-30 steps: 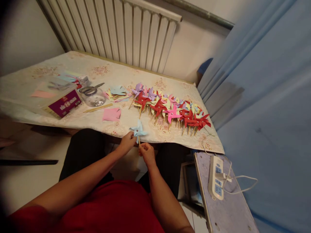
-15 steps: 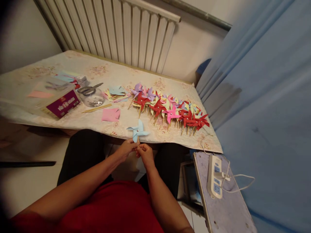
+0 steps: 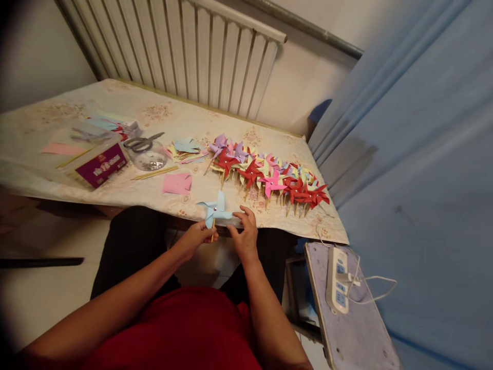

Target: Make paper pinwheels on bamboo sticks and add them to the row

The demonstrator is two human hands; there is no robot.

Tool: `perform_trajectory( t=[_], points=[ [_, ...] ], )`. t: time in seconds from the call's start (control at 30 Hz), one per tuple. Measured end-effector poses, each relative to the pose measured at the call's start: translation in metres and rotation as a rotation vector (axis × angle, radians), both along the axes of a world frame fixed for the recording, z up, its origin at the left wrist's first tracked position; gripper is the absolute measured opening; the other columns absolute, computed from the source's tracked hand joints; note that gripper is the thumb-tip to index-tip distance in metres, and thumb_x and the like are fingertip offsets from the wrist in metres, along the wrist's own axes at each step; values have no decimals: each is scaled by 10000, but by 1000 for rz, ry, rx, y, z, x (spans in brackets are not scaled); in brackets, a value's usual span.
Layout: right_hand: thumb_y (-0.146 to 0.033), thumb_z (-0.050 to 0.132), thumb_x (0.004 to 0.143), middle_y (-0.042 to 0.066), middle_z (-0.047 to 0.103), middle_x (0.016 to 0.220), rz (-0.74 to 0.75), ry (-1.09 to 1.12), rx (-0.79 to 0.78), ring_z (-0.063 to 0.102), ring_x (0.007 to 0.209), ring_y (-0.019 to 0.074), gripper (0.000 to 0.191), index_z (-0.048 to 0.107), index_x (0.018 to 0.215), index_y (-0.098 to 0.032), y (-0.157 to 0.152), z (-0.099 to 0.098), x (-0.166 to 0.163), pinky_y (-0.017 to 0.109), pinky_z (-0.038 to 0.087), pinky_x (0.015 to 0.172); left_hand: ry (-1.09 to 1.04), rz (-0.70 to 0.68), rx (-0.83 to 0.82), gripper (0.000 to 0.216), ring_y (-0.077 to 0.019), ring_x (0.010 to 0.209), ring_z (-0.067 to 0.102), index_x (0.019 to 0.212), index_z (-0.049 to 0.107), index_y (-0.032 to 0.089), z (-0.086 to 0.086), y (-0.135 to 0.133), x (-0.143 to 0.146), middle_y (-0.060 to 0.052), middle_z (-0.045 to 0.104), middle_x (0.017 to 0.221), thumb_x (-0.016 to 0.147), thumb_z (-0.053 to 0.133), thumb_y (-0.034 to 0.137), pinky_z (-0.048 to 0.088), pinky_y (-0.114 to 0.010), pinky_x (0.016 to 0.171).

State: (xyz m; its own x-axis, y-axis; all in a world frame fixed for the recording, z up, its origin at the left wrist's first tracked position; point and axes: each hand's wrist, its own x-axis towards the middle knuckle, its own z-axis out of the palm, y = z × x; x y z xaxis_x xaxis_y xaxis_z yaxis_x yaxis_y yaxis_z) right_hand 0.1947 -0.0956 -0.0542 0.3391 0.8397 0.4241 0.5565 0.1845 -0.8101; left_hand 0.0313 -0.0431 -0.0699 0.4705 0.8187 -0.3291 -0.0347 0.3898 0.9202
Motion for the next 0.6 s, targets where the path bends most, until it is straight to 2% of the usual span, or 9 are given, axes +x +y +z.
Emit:
perform_trajectory(
  t=[0.07, 0.17, 0.4, 0.6],
  points=[
    [-193, 671, 744, 101, 534, 1308, 23, -55, 0, 513, 1204, 257, 267, 665, 1009, -232, 1, 2, -4, 386, 497, 897, -8, -15, 3, 194, -111, 561, 560, 785, 574, 152, 2, -1, -3, -11, 644, 647, 693, 649, 305, 391, -238, 575],
    [-189, 668, 760, 100, 556, 1262, 49, -52, 7, 538, 1168, 247, 213, 667, 969, -228, 2, 0, -8, 386, 500, 905, -29, -38, -1, 211, -108, 548, 553, 799, 574, 151, 4, -3, -5, -2, 636, 625, 687, 659, 308, 378, -234, 563],
    [-195, 649, 794, 82, 627, 1103, 74, -2, 34, 606, 1016, 216, 86, 668, 874, -222, 0, -2, -16, 340, 524, 804, -85, -77, -42, 248, -115, 549, 562, 811, 571, 150, 7, -10, -6, -1, 636, 613, 663, 687, 313, 387, -238, 569],
    [-200, 636, 822, 73, 645, 995, 40, 8, 69, 625, 914, 203, 51, 681, 845, -196, -5, 7, -24, 302, 513, 745, -70, -76, -36, 210, -99, 536, 538, 773, 555, 155, 11, -15, -3, 4, 624, 600, 668, 664, 301, 372, -230, 559]
  ],
)
